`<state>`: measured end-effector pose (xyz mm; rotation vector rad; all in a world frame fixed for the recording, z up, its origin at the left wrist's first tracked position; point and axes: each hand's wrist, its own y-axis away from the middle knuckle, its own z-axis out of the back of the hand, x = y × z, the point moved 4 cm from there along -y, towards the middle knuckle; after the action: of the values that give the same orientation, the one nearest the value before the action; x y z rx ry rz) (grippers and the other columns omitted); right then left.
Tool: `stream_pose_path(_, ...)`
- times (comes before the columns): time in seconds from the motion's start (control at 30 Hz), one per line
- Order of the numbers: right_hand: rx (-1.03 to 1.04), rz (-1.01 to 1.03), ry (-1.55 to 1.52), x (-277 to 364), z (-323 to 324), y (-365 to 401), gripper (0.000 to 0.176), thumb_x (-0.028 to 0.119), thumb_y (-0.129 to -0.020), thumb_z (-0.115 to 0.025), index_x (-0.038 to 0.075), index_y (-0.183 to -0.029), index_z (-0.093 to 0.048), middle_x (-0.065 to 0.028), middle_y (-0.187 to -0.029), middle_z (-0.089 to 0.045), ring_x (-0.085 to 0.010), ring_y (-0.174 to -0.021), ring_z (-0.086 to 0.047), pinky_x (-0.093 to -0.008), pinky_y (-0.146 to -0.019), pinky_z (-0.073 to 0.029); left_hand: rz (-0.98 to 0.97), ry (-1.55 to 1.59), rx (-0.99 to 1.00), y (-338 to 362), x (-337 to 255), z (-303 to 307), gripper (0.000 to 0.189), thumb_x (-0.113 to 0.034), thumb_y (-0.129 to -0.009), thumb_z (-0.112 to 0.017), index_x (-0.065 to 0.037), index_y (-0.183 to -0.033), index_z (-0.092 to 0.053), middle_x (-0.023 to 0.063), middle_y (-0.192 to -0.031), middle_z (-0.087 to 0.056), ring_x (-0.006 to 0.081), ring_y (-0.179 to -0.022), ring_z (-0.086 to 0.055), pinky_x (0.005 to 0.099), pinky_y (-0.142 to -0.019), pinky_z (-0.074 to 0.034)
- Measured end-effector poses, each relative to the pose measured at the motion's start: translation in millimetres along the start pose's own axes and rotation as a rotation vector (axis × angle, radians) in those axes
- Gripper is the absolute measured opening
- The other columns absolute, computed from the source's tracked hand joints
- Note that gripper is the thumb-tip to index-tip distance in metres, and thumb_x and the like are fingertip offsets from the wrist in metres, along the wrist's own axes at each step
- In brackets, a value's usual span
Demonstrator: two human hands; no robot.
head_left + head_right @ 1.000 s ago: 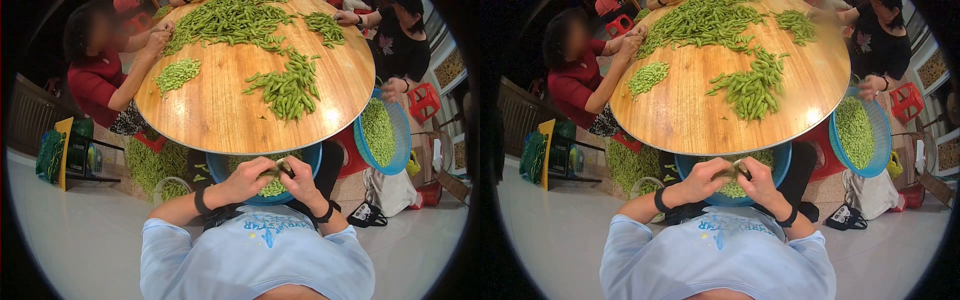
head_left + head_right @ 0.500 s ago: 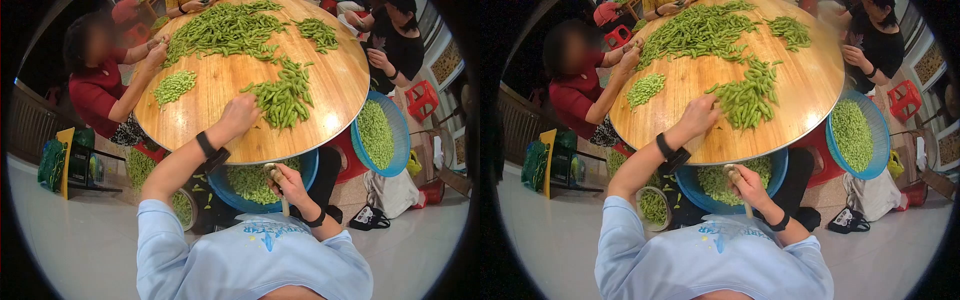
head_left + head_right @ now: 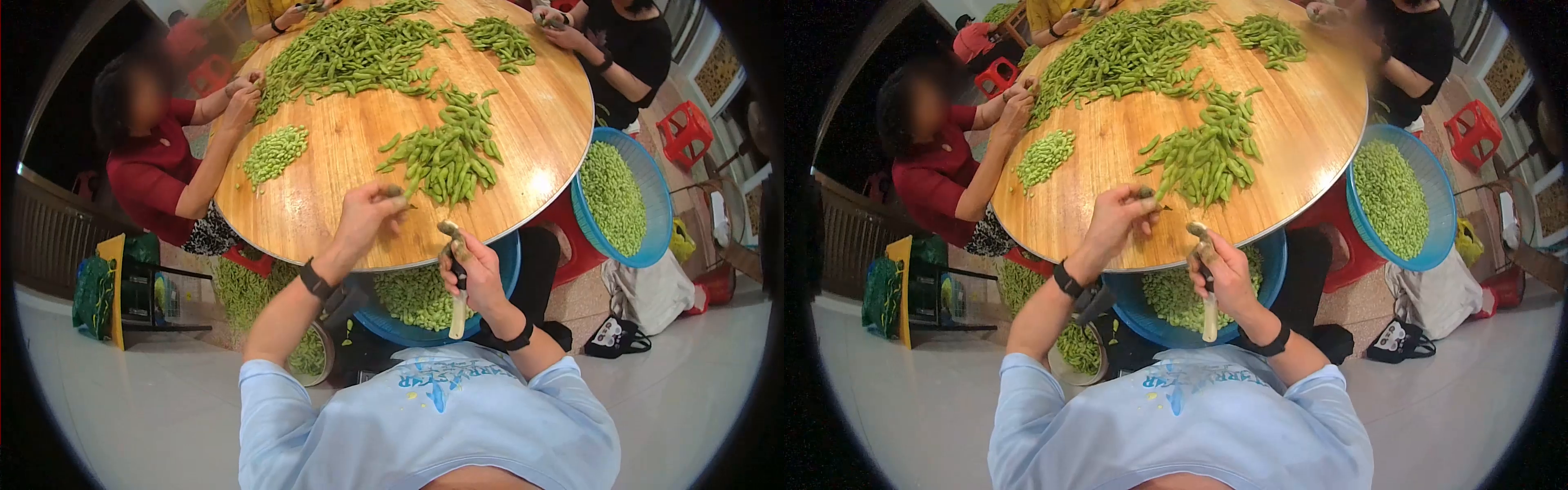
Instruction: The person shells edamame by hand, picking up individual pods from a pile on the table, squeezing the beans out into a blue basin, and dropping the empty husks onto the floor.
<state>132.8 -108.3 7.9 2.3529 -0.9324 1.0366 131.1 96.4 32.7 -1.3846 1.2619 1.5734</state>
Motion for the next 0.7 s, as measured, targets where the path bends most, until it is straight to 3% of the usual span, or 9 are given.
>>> stream_pose_path(0.07, 0.012, -0.056, -0.09, -1, -6, -6, 0.034, 0.017, -0.099, -0.043, 0.004, -0.131, -0.044, -0.005, -0.079, -0.049, -0.0091, -0.058, -0.046, -0.0203, -0.044, -0.038, 0.054, 0.202, 0.047, 20, 4, -17, 0.017, -0.005, -0.085, -0.064, 0.003, -0.099, -0.061, 0.0097, -0.08, -0.066, 0.0138, -0.065, -0.062, 0.0222, -0.051, -0.048)
stream_pose_path(0.2, 0.058, -0.112, -0.129, 0, -14, -6, 0.036, 0.02, -0.099, -0.044, 0.005, -0.132, -0.043, -0.0048, -0.08, -0.05, -0.0091, -0.058, -0.045, -0.0197, -0.044, -0.037, 0.105, 0.302, 0.178, 50, 10, -38, 0.018, -0.009, -0.088, -0.063, 0.002, -0.102, -0.06, 0.0064, -0.08, -0.065, 0.0104, -0.062, -0.06, 0.0204, -0.051, -0.047)
stream_pose_path(0.57, 0.09, -0.114, -0.158, -6, -16, 1, 0.041, 0.019, -0.1, -0.043, 0.007, -0.139, -0.04, -0.0049, -0.078, -0.051, -0.0082, -0.054, -0.042, -0.0188, -0.043, -0.035, 0.027, 0.217, 0.194, 56, 17, -36, 0.013, -0.011, -0.09, -0.062, -0.001, -0.096, -0.057, 0.0047, -0.081, -0.064, 0.0081, -0.063, -0.058, 0.0199, -0.053, -0.045)
stream_pose_path(0.7, 0.005, -0.108, -0.129, -4, -18, 1, 0.035, 0.016, -0.098, -0.046, 0.006, -0.132, -0.048, -0.003, -0.073, -0.048, -0.0071, -0.051, -0.039, -0.0192, -0.042, -0.035, -0.04, 0.194, 0.179, 54, 25, -34, 0.011, -0.011, -0.09, -0.062, -0.002, -0.095, -0.057, 0.0054, -0.081, -0.064, 0.0096, -0.063, -0.058, 0.0211, -0.054, -0.045)
